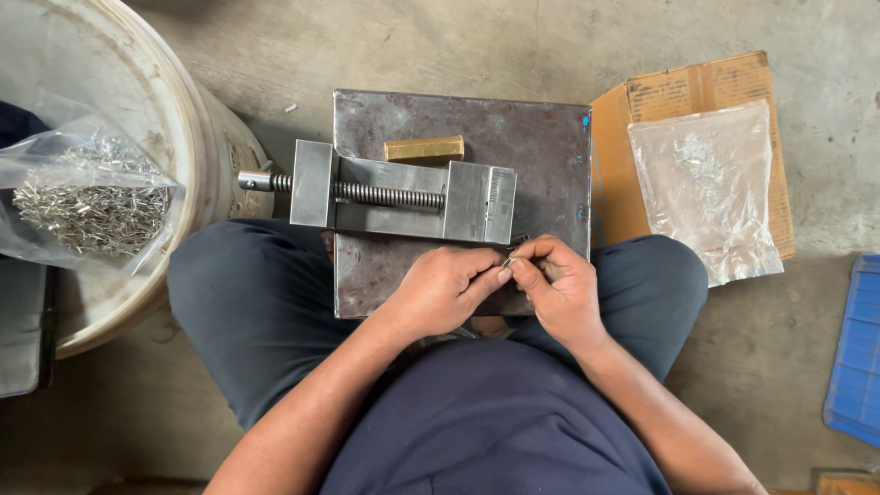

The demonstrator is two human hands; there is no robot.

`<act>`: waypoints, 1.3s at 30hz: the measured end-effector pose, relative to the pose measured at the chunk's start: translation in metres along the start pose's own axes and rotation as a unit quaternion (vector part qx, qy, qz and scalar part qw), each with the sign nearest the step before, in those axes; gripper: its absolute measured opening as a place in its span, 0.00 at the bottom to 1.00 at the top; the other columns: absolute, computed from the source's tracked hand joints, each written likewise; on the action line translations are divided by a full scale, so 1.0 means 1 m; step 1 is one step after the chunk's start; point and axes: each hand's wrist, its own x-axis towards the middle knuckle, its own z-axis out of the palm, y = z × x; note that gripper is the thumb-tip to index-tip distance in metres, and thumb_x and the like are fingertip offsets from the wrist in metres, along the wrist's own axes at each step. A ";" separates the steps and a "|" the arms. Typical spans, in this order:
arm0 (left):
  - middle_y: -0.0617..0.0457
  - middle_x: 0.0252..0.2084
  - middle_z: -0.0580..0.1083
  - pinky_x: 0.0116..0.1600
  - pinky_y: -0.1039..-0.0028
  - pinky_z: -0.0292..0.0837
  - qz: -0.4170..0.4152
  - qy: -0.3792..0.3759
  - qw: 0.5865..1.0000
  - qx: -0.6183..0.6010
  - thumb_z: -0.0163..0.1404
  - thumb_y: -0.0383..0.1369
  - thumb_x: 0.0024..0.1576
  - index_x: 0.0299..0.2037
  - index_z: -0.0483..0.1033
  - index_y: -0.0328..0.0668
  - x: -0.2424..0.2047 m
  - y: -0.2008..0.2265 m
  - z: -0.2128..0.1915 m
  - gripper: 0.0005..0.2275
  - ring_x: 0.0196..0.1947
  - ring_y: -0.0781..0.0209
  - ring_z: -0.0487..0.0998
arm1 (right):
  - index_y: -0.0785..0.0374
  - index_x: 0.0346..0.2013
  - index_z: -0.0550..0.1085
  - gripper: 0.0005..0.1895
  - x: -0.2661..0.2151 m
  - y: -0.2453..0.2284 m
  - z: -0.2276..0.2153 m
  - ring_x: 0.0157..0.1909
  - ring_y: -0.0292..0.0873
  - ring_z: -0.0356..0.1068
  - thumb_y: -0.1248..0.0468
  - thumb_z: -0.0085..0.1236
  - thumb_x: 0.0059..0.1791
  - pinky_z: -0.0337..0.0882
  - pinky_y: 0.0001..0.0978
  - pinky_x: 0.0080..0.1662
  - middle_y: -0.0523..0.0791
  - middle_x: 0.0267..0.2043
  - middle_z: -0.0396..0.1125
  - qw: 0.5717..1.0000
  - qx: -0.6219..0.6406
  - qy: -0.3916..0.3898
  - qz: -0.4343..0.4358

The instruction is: The person sits on the floor and uses a bench vise to bend small metal pins. They pick up pins from a plastic bag, insert them into the vise, and bend them by hand before placing them on a cardboard box. The person occasionally uses a small wooden block to tap the pins.

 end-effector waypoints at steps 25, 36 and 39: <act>0.61 0.28 0.74 0.32 0.80 0.69 -0.080 -0.115 0.942 -0.305 0.46 0.36 0.67 0.37 0.75 0.38 -0.015 -0.036 -0.021 0.11 0.27 0.74 0.70 | 0.66 0.38 0.76 0.03 0.051 -0.096 0.018 0.33 0.39 0.73 0.69 0.61 0.51 0.71 0.29 0.35 0.46 0.36 0.72 0.920 -0.344 -0.033 -0.182; 0.61 0.28 0.74 0.32 0.80 0.70 -0.064 -0.116 0.943 -0.305 0.46 0.37 0.67 0.37 0.76 0.38 -0.015 -0.035 -0.025 0.12 0.27 0.75 0.71 | 0.65 0.39 0.76 0.04 0.053 -0.097 0.025 0.35 0.41 0.74 0.69 0.62 0.51 0.72 0.30 0.36 0.46 0.37 0.71 0.903 -0.367 -0.037 -0.221; 0.61 0.28 0.74 0.33 0.80 0.70 -0.060 -0.114 0.946 -0.298 0.46 0.37 0.67 0.38 0.76 0.39 -0.015 -0.036 -0.025 0.11 0.27 0.75 0.72 | 0.65 0.39 0.76 0.04 0.052 -0.098 0.028 0.36 0.42 0.74 0.70 0.63 0.50 0.72 0.30 0.37 0.46 0.37 0.71 0.894 -0.376 -0.034 -0.241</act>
